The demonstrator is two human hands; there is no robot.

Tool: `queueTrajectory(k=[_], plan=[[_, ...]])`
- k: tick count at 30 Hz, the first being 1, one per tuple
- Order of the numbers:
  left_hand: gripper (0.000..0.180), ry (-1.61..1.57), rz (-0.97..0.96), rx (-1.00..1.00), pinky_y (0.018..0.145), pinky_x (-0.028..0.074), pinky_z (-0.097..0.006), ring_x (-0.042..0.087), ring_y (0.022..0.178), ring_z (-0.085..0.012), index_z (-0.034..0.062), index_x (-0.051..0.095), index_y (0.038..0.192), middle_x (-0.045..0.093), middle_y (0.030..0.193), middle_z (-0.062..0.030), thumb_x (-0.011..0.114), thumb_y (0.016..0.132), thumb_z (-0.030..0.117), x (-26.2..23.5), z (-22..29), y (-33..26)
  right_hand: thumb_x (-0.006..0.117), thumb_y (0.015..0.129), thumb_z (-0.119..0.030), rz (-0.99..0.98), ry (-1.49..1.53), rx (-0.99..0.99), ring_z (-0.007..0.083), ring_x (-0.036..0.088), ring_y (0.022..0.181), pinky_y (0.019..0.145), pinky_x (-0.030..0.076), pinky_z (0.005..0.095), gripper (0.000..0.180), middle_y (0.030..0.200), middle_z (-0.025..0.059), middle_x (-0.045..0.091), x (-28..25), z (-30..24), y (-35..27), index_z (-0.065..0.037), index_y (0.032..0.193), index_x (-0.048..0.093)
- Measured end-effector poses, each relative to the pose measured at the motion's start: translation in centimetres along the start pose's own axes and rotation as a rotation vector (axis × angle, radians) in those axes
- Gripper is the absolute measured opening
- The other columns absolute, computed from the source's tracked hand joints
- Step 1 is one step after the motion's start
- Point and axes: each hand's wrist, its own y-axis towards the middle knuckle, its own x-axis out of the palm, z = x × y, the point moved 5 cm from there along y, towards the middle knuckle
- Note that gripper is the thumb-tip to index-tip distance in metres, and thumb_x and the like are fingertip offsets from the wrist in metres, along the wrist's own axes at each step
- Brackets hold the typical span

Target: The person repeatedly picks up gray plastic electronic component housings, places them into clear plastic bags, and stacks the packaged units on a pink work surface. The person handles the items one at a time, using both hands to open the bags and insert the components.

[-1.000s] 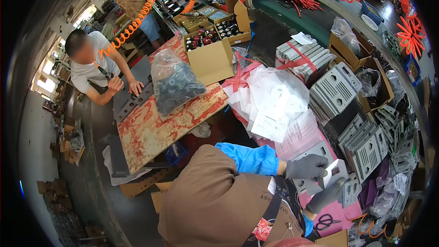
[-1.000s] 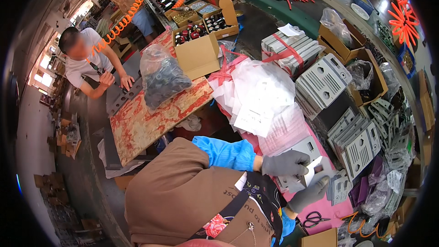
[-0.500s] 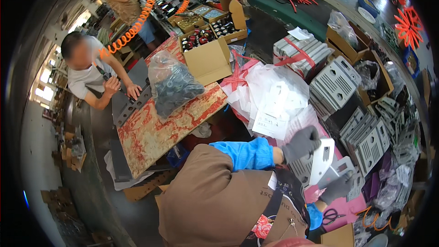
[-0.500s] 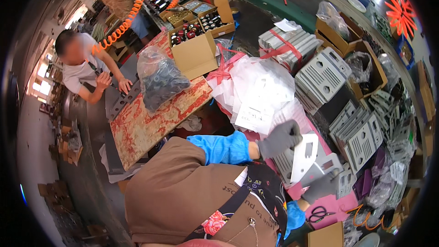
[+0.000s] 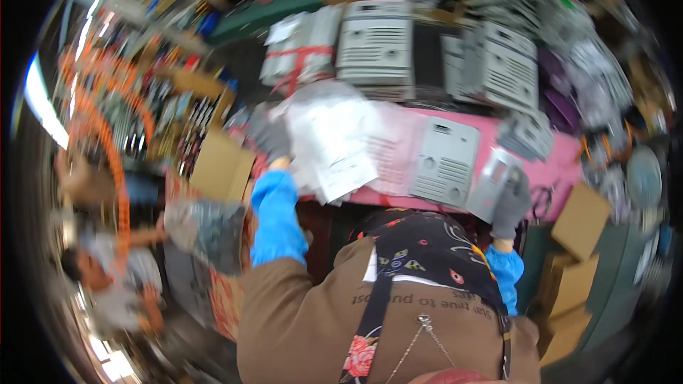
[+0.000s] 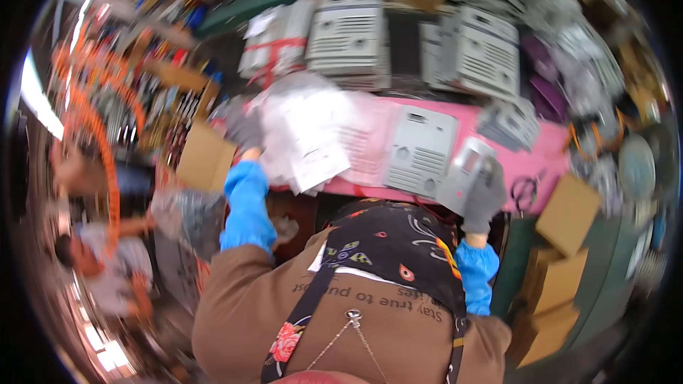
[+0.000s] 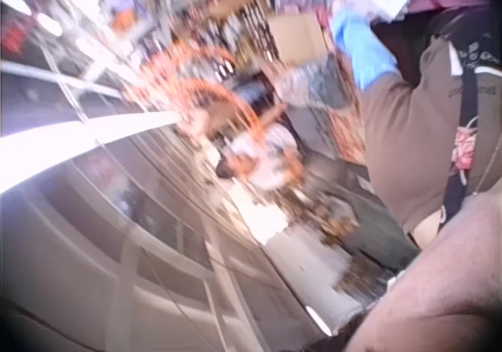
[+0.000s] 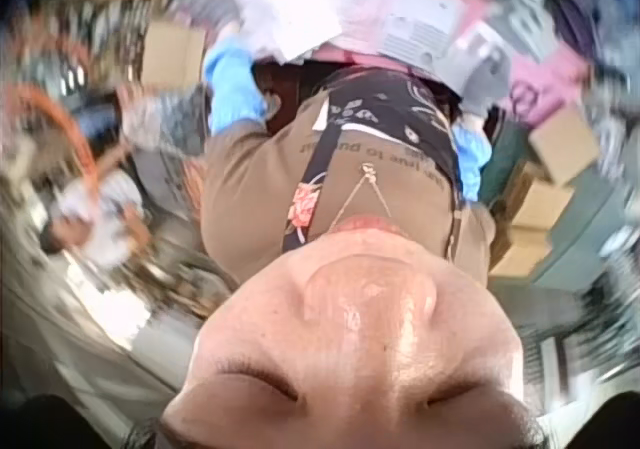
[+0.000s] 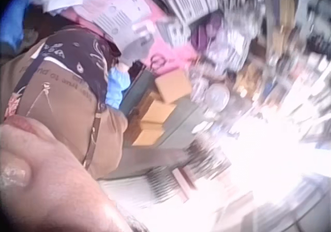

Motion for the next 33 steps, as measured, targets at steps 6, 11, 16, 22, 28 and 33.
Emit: queueTrajectory(k=[6, 11, 16, 22, 28, 33], plan=[[0.027, -0.960, -0.587, -0.145, 0.066, 0.048, -0.026, 0.055, 0.074, -0.0106, 0.0011, 0.067, 0.103, 0.064, 0.089, -0.0037, 0.066, 0.094, 0.026, -7.1, 18.8, -3.1, 0.072, 0.073, -0.009, 0.032, -0.228, -0.598, 0.0284, 0.057, 0.067, 0.058, 0.046, 0.0402, 0.029, 0.072, 0.0064, 0.055, -1.1, -9.0, -1.1, -0.017, 0.101, 0.068], [0.033, -1.342, -1.510, -0.238, 0.060, 0.043, -0.025, 0.053, 0.064, -0.0093, -0.0004, 0.063, 0.091, 0.058, 0.073, -0.0021, 0.064, 0.095, 0.032, -9.5, 30.5, -10.4, 0.064, 0.073, -0.020, -0.063, -0.204, -1.000, 0.0182, 0.054, 0.068, 0.056, 0.043, 0.0326, 0.023, 0.075, -0.0003, 0.050, -1.8, -10.4, -4.5, -0.015, 0.096, 0.063], [0.032, -1.157, -1.585, -0.206, 0.060, 0.044, -0.025, 0.053, 0.064, -0.0097, -0.0005, 0.064, 0.096, 0.060, 0.075, -0.0033, 0.061, 0.095, 0.032, -10.5, 32.2, -11.1, 0.065, 0.068, -0.022, -0.114, -0.227, -1.089, 0.0192, 0.057, 0.075, 0.057, 0.045, 0.0310, 0.024, 0.077, 0.0003, 0.051, -3.6, -8.6, -4.9, -0.015, 0.090, 0.058], [0.026, -1.046, -1.534, -0.087, 0.057, 0.043, -0.025, 0.053, 0.061, -0.0085, 0.0004, 0.066, 0.089, 0.060, 0.073, -0.0017, 0.065, 0.091, 0.027, -10.3, 36.4, -12.5, 0.061, 0.077, -0.024, -0.163, -0.218, -1.029, 0.0187, 0.055, 0.073, 0.057, 0.043, 0.0330, 0.018, 0.077, 0.0001, 0.052, -6.3, -6.7, -4.0, -0.014, 0.091, 0.058], [0.020, -1.208, -1.499, -0.231, 0.055, 0.040, -0.025, 0.051, 0.059, -0.0087, -0.0002, 0.064, 0.083, 0.058, 0.068, -0.0013, 0.066, 0.091, 0.018, -11.6, 41.5, -14.0, 0.069, 0.075, -0.032, -0.227, 0.037, -0.789, 0.0234, 0.058, 0.081, 0.065, 0.048, 0.0362, 0.030, 0.089, 0.0041, 0.056, -9.2, -2.8, -0.6, -0.014, 0.096, 0.059], [0.020, -1.290, -1.397, -0.224, 0.054, 0.039, -0.024, 0.049, 0.058, -0.0088, 0.0027, 0.064, 0.084, 0.056, 0.068, -0.0007, 0.062, 0.093, 0.021, -11.3, 44.3, -14.1, 0.063, 0.088, -0.052, -0.231, 0.547, -0.362, 0.0207, 0.059, 0.090, 0.078, 0.049, 0.0338, 0.046, 0.097, 0.0063, 0.058, -11.6, -0.9, 1.9, -0.008, 0.102, 0.058]])
